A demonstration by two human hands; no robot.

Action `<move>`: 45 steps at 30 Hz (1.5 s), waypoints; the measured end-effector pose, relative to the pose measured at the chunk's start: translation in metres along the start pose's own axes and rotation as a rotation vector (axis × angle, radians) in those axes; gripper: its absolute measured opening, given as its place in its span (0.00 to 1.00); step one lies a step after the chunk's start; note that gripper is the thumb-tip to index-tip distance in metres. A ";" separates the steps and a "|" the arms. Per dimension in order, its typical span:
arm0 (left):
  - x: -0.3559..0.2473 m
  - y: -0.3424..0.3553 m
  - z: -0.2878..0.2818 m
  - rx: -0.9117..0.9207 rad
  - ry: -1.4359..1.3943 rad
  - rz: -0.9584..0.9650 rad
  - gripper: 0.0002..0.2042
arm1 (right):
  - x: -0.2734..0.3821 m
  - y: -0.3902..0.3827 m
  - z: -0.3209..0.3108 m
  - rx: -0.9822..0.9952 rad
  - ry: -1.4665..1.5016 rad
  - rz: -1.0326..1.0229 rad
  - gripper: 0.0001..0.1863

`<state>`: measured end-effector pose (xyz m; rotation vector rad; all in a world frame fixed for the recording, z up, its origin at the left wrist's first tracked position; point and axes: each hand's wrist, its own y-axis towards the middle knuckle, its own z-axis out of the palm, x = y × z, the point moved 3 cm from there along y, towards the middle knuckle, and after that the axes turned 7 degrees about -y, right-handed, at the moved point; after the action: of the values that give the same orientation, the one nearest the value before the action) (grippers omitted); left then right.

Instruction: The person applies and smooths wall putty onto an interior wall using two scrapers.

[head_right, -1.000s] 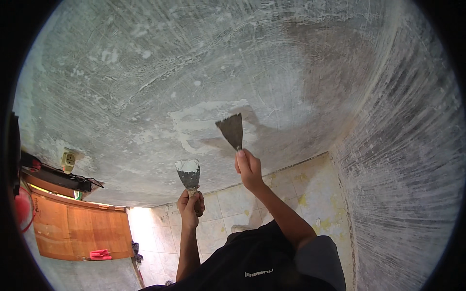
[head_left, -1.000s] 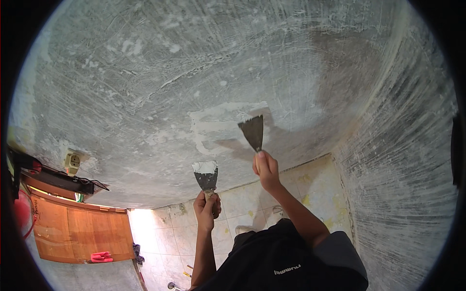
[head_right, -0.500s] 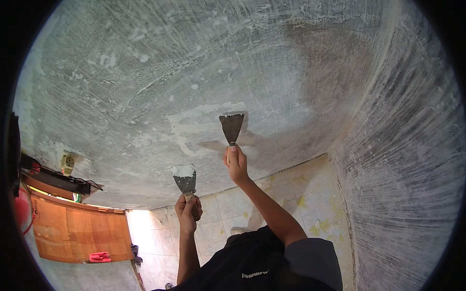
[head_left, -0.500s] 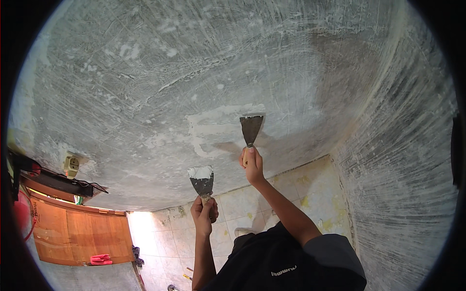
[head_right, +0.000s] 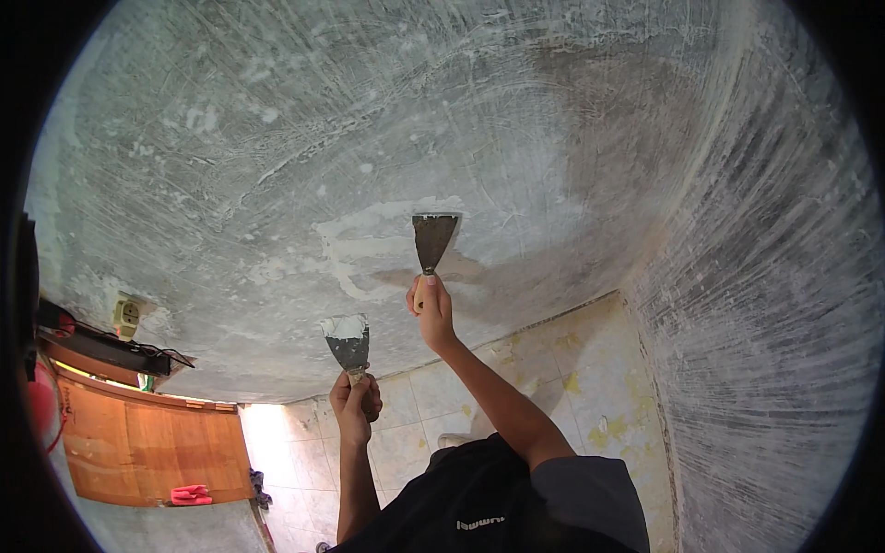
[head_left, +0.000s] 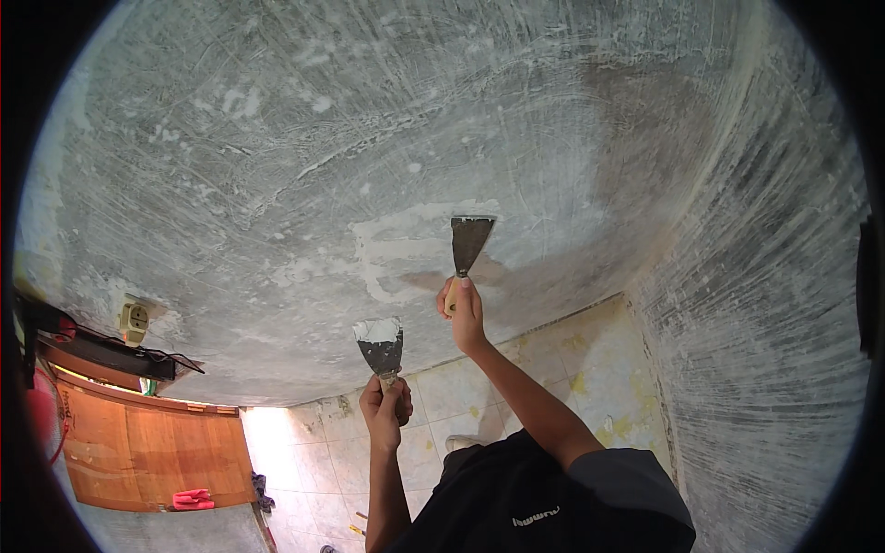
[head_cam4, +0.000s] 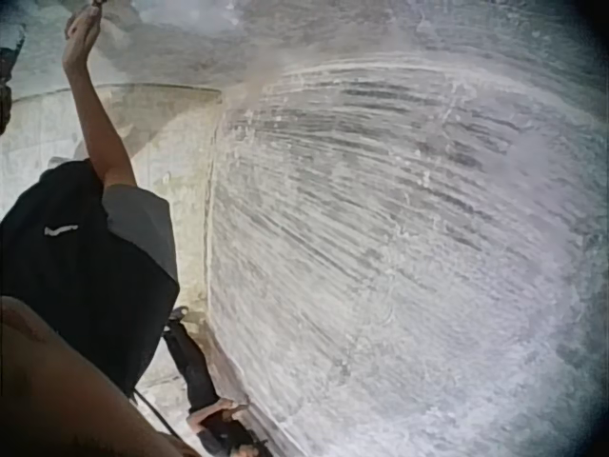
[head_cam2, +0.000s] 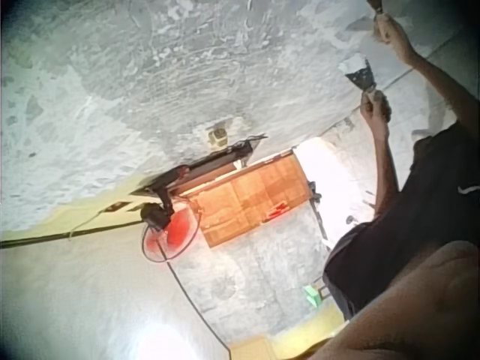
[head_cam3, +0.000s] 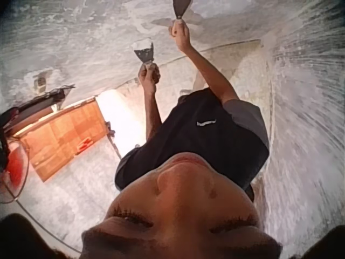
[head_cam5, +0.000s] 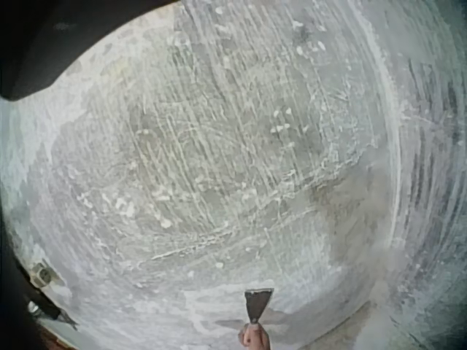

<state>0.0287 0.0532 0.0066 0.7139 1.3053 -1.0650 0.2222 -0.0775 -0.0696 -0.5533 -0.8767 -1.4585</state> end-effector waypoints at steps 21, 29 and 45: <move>0.002 0.003 -0.006 0.016 -0.020 -0.033 0.10 | 0.014 0.008 -0.002 -0.008 0.017 0.006 0.25; -0.005 0.006 0.006 0.022 -0.030 -0.033 0.10 | -0.001 -0.015 -0.014 0.048 -0.048 0.048 0.25; 0.000 0.014 0.013 0.054 -0.030 -0.019 0.08 | 0.028 -0.065 -0.031 0.201 -0.100 0.094 0.23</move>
<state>0.0469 0.0473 0.0071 0.7245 1.2634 -1.1256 0.1612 -0.1240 -0.0773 -0.5128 -1.0486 -1.2500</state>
